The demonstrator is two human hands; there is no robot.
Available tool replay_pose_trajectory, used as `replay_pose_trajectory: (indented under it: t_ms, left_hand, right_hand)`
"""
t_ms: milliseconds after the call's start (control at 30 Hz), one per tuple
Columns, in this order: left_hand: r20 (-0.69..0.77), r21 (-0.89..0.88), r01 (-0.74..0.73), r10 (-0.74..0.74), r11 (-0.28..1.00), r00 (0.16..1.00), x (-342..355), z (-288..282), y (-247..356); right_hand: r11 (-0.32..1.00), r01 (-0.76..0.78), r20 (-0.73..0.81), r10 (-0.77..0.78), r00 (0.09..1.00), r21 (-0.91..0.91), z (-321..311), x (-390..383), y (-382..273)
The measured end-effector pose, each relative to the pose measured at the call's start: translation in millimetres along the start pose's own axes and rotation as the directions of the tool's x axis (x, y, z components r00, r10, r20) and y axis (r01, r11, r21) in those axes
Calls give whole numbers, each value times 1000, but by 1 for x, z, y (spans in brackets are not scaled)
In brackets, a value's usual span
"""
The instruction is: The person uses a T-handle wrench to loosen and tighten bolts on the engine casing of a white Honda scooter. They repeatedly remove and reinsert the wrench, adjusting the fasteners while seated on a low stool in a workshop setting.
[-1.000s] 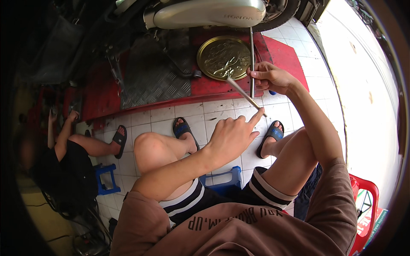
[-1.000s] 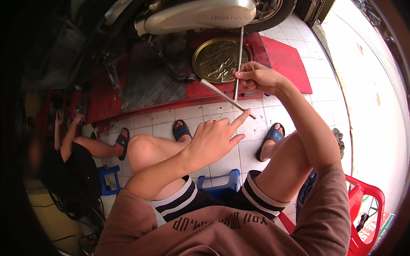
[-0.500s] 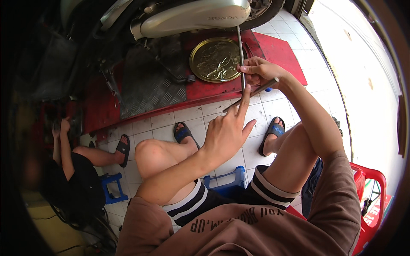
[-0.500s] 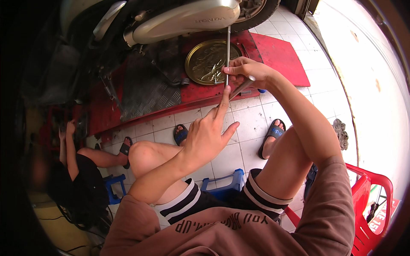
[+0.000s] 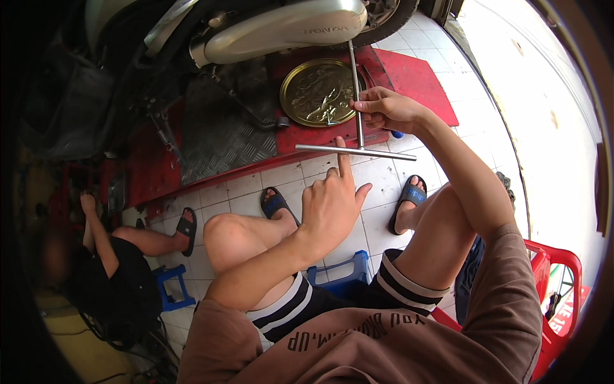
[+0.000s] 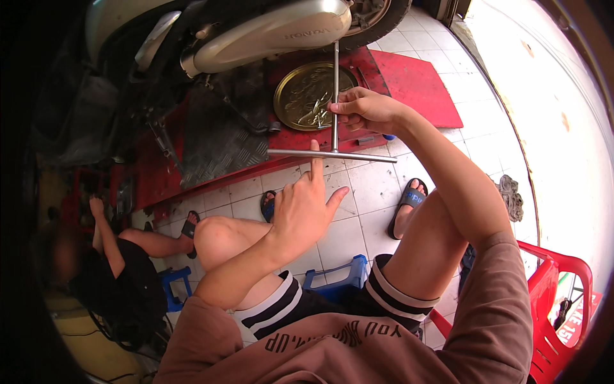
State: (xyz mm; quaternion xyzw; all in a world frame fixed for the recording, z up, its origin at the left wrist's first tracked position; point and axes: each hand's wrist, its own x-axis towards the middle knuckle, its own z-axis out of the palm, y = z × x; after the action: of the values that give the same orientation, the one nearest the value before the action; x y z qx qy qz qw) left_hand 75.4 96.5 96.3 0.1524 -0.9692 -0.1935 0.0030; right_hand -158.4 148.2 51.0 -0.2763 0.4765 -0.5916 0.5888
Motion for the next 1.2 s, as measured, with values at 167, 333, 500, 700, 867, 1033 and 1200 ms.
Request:
replay_pose_trajectory:
  t_ms: [167,333,500,700,867,1033,1200]
  left_hand:
    - [214,36,-171,159,985,964,-2,-5,8]
    - [-64,65,34,-30,997,998,-3,-7,9]
    - [-143,-244,-245,215,938,966,10,-4,-2]
    - [-98,-658,-167,137,734,986,37,43,-28]
    - [-255,-936,-264,67,233,965,42,63,-3]
    - [-243,-965,-257,192,55,951,57,81,1]
    - [-25,-813,-189,290,551,957,77,50,-5]
  right_hand:
    - [999,-7,-18,6,1000,-38,-2,3,-1]
    - [999,-11,-4,11,1000,-34,7,5,0]
    - [1000,-15,9,15,1000,-15,2,4,0]
    - [1000,-20,-61,21,998,17,-2,6,-1]
    - [994,36,-158,-20,987,100,11,5,-3]
    - [992,47,-239,-17,971,121,15,-5,-7]
    - [948,51,-135,-8,991,315,5,-8,-11]
